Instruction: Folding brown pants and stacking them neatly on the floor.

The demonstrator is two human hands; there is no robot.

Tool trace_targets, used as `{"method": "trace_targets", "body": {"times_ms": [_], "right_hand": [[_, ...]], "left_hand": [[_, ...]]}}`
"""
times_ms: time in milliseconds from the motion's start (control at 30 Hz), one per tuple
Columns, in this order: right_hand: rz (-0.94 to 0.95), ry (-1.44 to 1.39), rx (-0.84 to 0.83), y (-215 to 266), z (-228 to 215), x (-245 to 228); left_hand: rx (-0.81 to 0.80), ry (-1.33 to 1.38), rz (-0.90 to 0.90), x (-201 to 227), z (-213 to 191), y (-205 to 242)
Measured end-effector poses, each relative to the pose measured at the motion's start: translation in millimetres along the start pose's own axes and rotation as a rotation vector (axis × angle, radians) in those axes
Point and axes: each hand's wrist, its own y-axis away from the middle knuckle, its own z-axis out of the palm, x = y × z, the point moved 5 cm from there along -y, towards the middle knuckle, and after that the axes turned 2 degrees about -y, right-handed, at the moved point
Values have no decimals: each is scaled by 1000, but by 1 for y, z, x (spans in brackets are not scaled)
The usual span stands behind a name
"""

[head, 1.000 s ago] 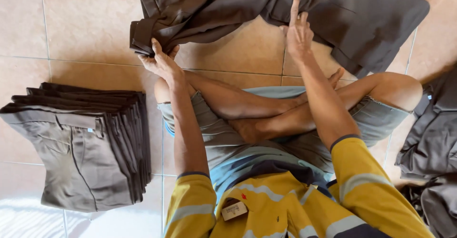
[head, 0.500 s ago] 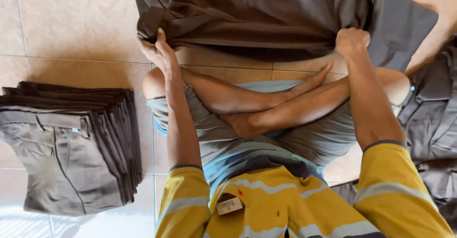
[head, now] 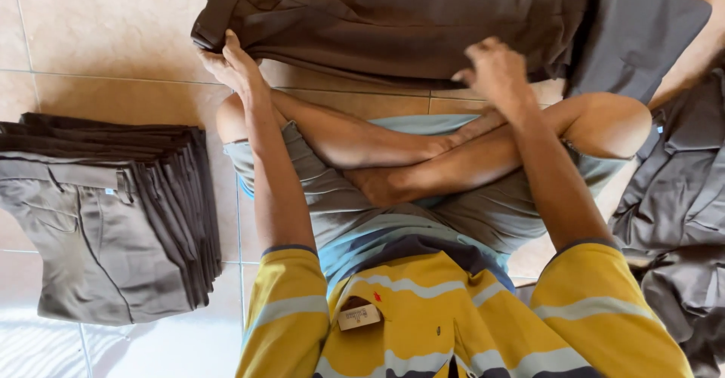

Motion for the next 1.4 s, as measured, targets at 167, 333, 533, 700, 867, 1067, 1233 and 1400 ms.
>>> {"method": "trace_targets", "body": {"times_ms": [167, 333, 533, 700, 867, 1067, 1233, 1400], "right_hand": [[-205, 86, -181, -8, 20, -36], [-232, 76, 278, -14, -39, -38], [-310, 152, -68, 10, 14, -45], [-305, 44, -200, 1, 13, -74], [-453, 305, 102, 1, 20, -102], [-338, 49, 215, -15, -23, -80], [-293, -2, 413, -20, -41, -76], [-248, 115, 668, -18, -98, -88]], "left_hand": [[32, 141, -185, 16, -1, 5], [55, 171, -328, 40, 1, 16], [40, 147, -361, 30, 0, 13], [29, 173, -311, 34, 5, 14], [87, -63, -132, 9, 2, 1], [95, 26, -327, 54, 2, 19], [82, -72, -359, 52, 0, 20], [61, -170, -306, 55, 0, 19]]}}
